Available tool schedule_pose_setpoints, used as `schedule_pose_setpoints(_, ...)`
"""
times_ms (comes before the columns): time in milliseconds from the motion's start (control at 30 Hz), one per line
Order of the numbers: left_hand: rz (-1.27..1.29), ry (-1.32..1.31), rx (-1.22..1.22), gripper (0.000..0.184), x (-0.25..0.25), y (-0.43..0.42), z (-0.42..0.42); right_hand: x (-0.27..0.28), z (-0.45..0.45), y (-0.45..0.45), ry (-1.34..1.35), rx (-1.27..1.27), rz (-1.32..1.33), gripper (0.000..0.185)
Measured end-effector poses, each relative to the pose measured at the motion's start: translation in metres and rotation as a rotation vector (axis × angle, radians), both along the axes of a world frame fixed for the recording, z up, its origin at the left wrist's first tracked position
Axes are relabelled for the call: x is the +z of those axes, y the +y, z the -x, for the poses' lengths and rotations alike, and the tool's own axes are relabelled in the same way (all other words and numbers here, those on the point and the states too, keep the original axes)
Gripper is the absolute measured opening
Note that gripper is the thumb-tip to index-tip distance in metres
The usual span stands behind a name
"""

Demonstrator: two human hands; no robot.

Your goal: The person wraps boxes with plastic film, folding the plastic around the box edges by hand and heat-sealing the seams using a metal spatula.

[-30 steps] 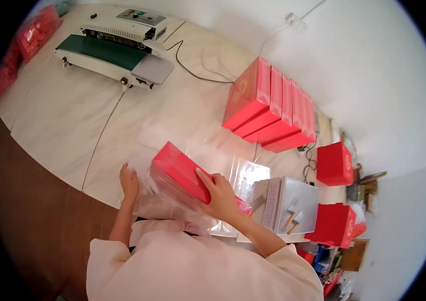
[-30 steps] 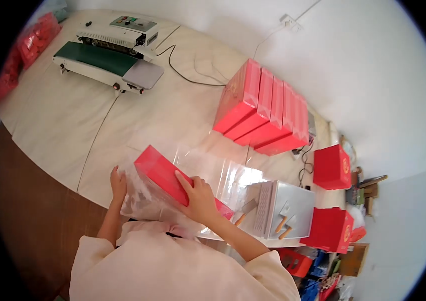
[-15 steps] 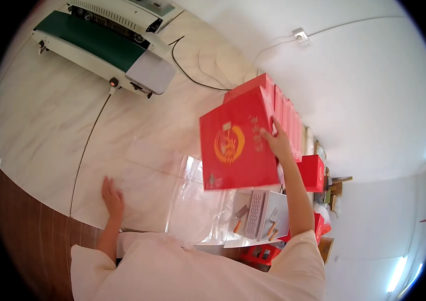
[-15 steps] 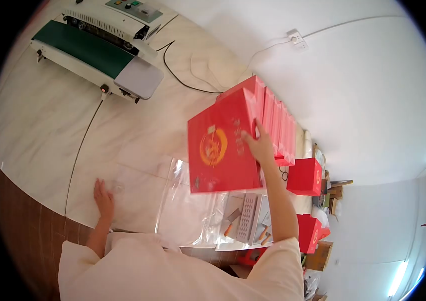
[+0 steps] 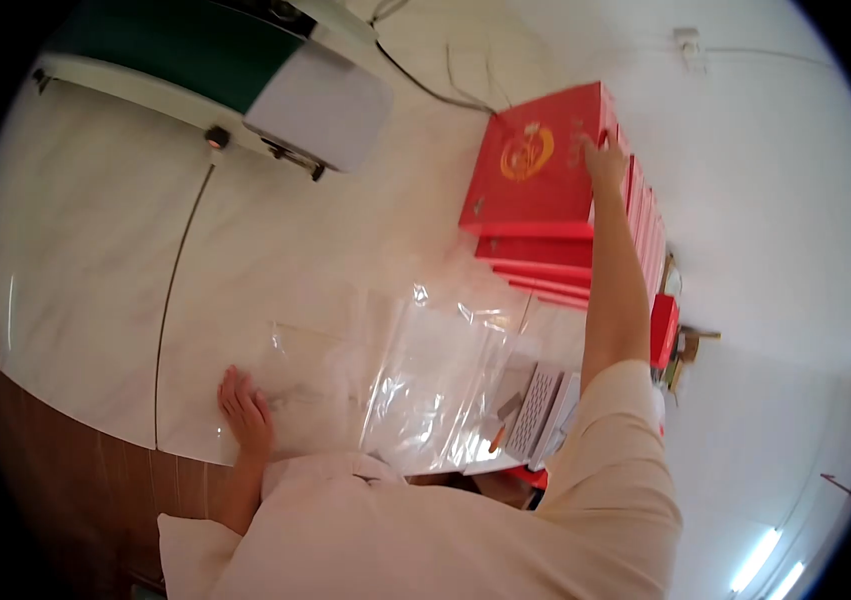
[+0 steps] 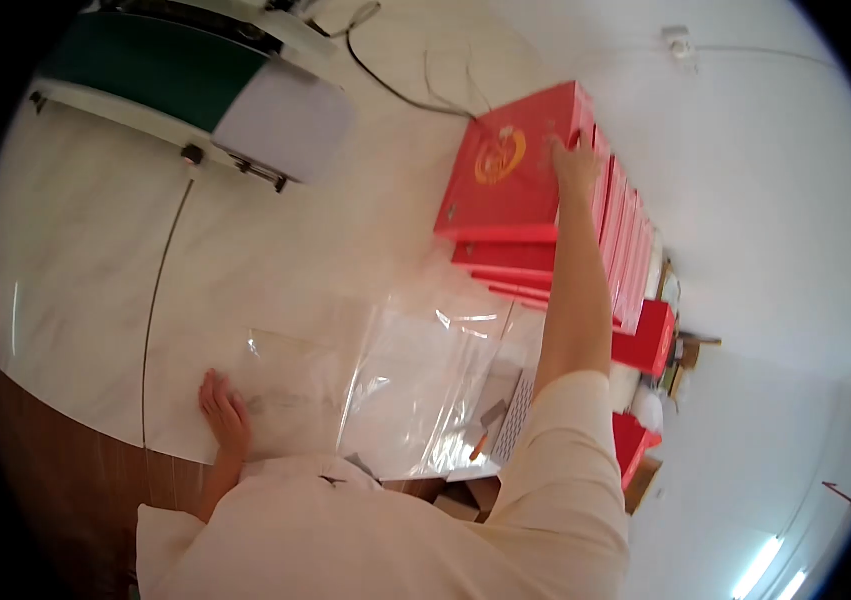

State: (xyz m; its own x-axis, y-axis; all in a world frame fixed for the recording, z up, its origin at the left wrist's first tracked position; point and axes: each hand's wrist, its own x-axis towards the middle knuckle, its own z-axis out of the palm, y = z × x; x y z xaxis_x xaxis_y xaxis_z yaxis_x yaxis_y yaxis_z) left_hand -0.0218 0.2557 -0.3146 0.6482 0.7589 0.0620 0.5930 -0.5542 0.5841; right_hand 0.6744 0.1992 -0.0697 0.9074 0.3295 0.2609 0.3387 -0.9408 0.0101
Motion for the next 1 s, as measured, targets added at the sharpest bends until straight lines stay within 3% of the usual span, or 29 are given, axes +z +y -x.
schedule_pose_setpoints(100,-0.023,0.005,-0.015,0.035,-0.006,0.001,0.001,0.017,0.047,0.020,-0.281,0.023,0.275,0.060)
schedule_pose_setpoints(167,-0.034,0.004,-0.036,0.035,-0.013,-0.002,0.004,0.004,0.069,0.025,-0.666,0.286,0.300,0.045)
schedule_pose_setpoints(233,-0.061,0.009,0.014,0.038,-0.021,-0.001,0.004,-0.011,0.133,0.037,-0.500,0.594,-0.023,0.037)
schedule_pose_setpoints(267,-0.021,-0.074,0.073,0.041,-0.034,-0.003,0.000,-0.026,0.175,0.038,-0.382,0.602,0.052,0.044)
schedule_pose_setpoints(300,0.016,-0.156,0.130,0.043,-0.046,0.002,-0.007,-0.076,0.199,0.020,-0.278,0.715,-0.139,0.050)
schedule_pose_setpoints(367,-0.037,-0.265,0.158,0.050,-0.018,0.024,-0.067,-0.131,0.286,-0.003,0.158,0.649,-0.115,0.064)
schedule_pose_setpoints(467,0.034,-0.247,-0.055,0.062,0.005,0.057,-0.155,-0.194,0.394,-0.058,0.407,0.468,-0.103,0.073)
schedule_pose_setpoints(533,0.017,-0.210,-0.152,0.064,0.019,0.053,-0.179,-0.214,0.457,-0.093,0.452,0.293,-0.102,0.072)
schedule_pose_setpoints(600,-0.149,0.062,-0.449,0.067,0.021,0.038,-0.188,-0.223,0.504,-0.124,0.469,0.180,-0.095,0.071)
schedule_pose_setpoints(667,-0.123,0.116,-0.595,0.070,0.002,0.020,-0.165,-0.221,0.539,-0.149,0.593,0.333,0.029,0.072)
schedule_pose_setpoints(1000,-0.241,0.322,-0.718,0.070,-0.007,-0.012,-0.036,-0.221,0.615,-0.200,0.581,0.403,-0.053,0.070)
